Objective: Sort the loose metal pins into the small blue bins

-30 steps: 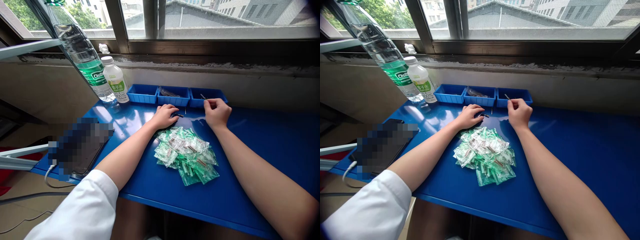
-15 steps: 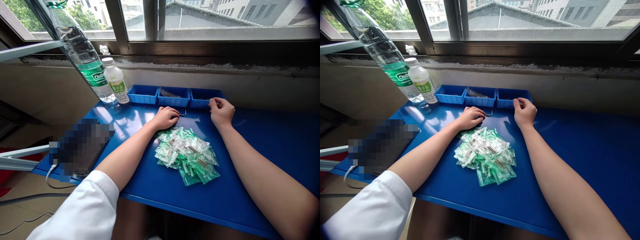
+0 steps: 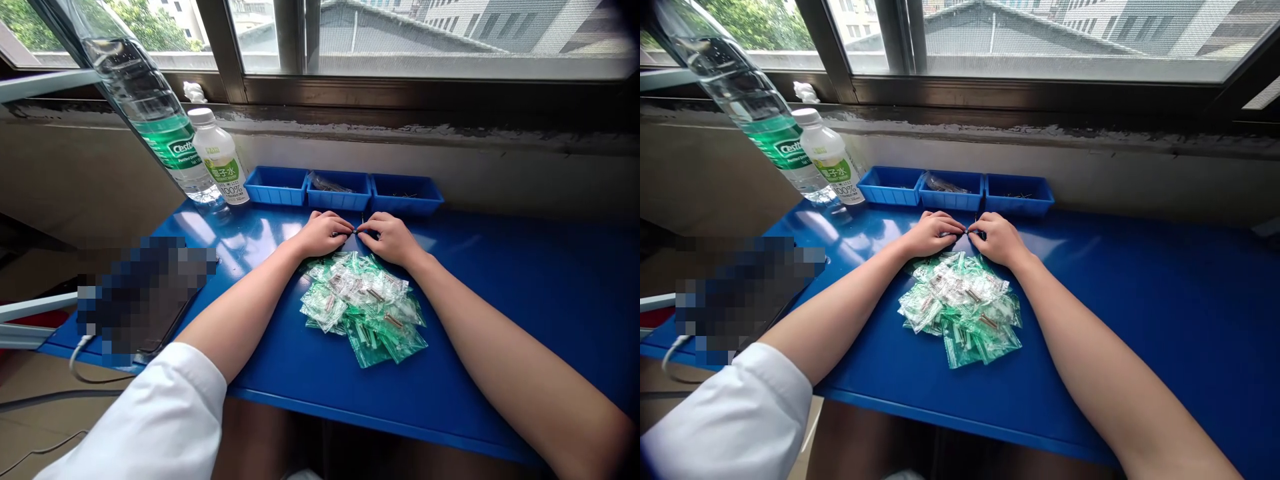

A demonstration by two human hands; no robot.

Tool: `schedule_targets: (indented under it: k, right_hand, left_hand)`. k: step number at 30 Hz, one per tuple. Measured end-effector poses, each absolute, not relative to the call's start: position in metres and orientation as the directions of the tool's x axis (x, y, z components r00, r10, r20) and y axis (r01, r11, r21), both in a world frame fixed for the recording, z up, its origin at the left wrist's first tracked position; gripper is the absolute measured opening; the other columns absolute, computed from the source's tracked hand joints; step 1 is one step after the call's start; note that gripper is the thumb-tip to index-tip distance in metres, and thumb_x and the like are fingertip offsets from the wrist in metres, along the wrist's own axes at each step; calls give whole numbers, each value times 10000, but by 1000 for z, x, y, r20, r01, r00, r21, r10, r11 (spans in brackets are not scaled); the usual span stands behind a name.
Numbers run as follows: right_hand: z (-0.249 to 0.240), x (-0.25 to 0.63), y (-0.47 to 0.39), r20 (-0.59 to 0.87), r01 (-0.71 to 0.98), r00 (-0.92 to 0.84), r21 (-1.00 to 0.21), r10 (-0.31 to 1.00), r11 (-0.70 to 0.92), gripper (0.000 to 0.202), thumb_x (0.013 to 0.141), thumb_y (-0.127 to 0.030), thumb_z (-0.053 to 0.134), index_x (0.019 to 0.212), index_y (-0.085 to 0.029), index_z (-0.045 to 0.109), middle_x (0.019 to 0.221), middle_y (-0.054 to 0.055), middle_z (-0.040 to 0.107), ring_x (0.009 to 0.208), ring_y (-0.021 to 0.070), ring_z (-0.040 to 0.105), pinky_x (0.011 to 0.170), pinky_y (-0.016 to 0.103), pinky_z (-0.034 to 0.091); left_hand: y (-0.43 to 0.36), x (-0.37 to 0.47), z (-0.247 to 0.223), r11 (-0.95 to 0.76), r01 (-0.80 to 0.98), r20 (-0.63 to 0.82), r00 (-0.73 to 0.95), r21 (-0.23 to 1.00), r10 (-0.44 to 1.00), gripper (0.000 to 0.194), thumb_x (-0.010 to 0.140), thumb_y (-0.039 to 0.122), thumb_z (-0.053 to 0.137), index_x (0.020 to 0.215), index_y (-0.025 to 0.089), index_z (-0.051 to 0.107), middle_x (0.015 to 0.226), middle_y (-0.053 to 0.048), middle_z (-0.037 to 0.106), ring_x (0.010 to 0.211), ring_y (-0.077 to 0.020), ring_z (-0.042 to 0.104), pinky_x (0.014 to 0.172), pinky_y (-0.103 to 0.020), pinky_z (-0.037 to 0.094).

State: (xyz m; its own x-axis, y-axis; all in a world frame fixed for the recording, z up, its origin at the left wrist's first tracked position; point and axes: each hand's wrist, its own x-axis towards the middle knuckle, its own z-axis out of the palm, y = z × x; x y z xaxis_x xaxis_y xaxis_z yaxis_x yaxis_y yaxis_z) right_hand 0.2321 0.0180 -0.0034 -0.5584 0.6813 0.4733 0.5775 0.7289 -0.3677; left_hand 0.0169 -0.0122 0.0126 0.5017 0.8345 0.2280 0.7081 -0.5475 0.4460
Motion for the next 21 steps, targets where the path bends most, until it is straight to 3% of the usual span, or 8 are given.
schedule_targets:
  k: [4,10,15,21]
  right_hand:
    - [-6,233,22,463,561,-551,-410,694,719,174,873,-298,612,811,-226,758,837,74,681,840,242,632,764,391,522]
    - [-4,232,20,491,517,-524,-466,696,718,181,899,-317,596,795,-206,696,816,67,645,761,212,618,687,351,500]
    - [-2,232,17,532,487,-511,-469,675,737,182,905,-332,595,805,-208,683,829,70,645,740,205,610,676,350,501]
    - [2,230,15,550,497,-440,-509,710,703,172,885,-324,601,810,-210,705,816,76,666,717,212,614,665,368,522]
  left_hand:
    - [-13,16,13,-555,694,230,511,457,828,287,892,299,512,1014,278,771,1207,-5,730,1203,-259,575,1071,-467,316]
    - [-13,17,11,-518,696,344,389,498,854,257,893,328,550,1028,252,756,1127,-42,745,1100,-233,645,1024,-392,399]
    - [-11,19,10,-515,710,339,391,480,856,232,912,288,529,901,221,750,1039,-48,757,1035,-222,662,1001,-397,404]
    - [-9,20,8,-478,744,318,363,467,876,219,906,302,536,967,220,730,1094,-55,739,1083,-242,640,997,-415,403]
